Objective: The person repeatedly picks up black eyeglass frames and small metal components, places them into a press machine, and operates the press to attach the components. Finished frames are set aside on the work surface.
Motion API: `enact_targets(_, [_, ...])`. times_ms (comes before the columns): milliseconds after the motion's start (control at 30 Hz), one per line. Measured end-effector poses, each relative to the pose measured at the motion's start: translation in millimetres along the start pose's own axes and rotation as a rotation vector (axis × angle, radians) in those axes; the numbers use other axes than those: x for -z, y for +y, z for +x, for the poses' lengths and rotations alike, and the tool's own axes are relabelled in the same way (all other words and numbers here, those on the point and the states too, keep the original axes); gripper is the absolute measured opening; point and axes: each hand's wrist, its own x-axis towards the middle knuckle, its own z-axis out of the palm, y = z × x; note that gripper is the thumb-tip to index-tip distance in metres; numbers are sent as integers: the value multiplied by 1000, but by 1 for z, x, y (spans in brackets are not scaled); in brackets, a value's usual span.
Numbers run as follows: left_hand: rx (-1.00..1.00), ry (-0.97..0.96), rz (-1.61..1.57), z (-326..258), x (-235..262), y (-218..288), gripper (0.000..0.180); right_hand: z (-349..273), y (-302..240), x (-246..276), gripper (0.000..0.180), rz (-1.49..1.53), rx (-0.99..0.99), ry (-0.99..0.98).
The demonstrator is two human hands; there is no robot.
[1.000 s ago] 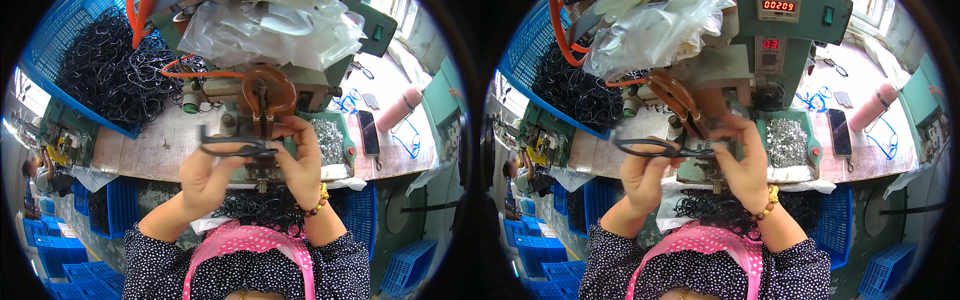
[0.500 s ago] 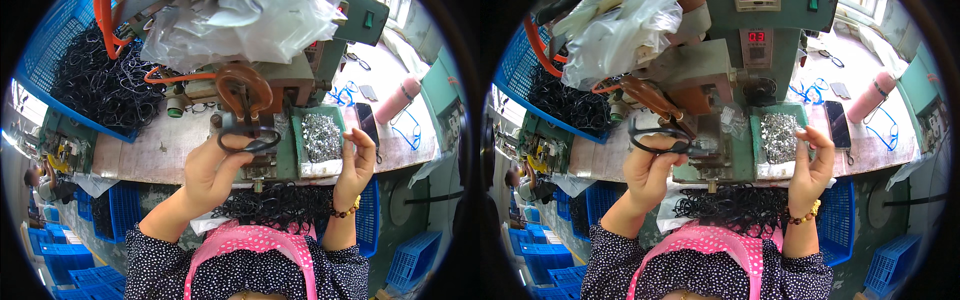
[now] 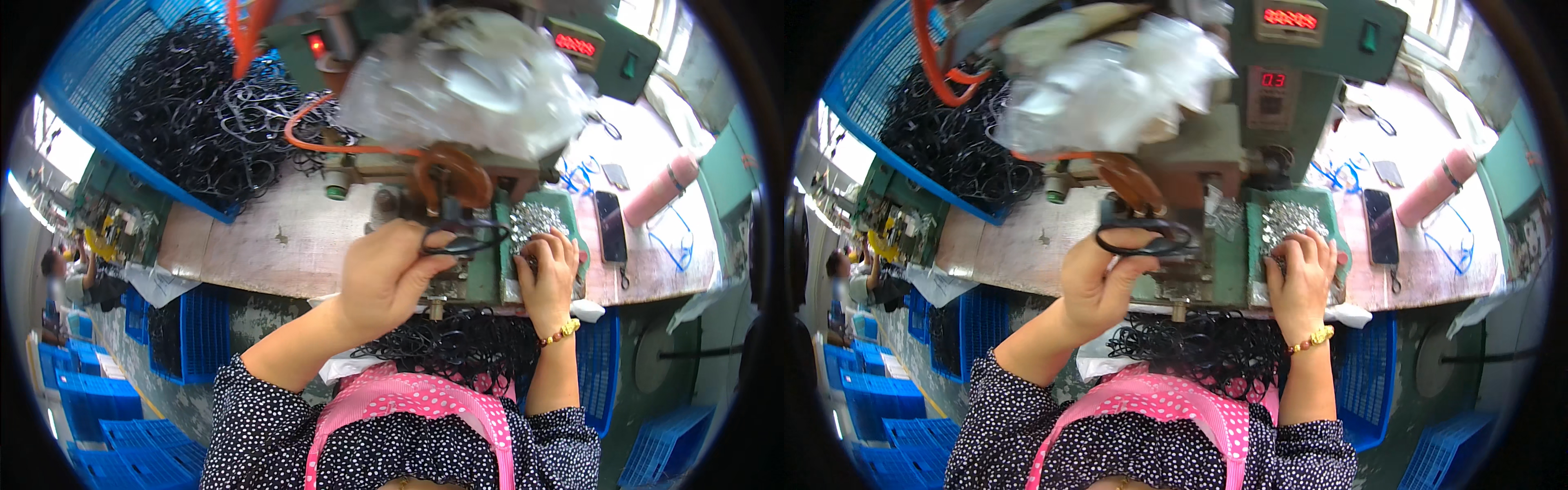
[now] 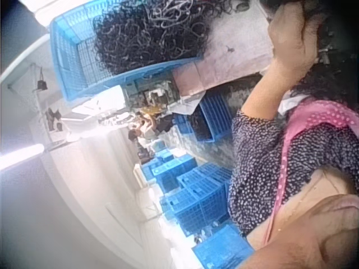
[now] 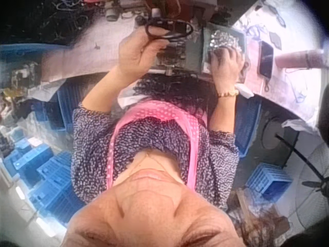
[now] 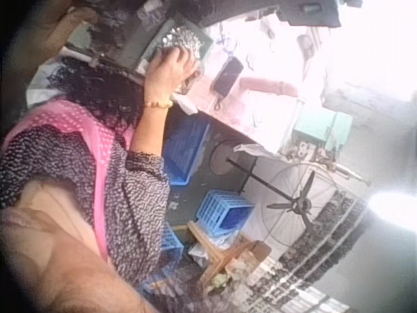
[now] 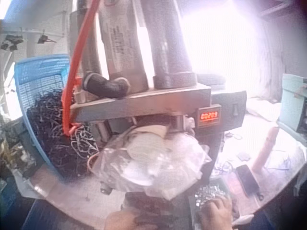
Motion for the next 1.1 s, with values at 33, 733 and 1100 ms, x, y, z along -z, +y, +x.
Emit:
enact_targets(33, [1, -23, 30, -2, 2, 0, 22, 4, -1, -2, 12, 26, 3, 6])
enact_targets(733, [182, 134, 1006, -87, 141, -172, 12, -8, 5, -24, 9, 431, -209, 295])
enact_targets(1100, [308, 675, 14, -47, 151, -103, 23, -4, -3, -10, 13, 430, -148, 232])
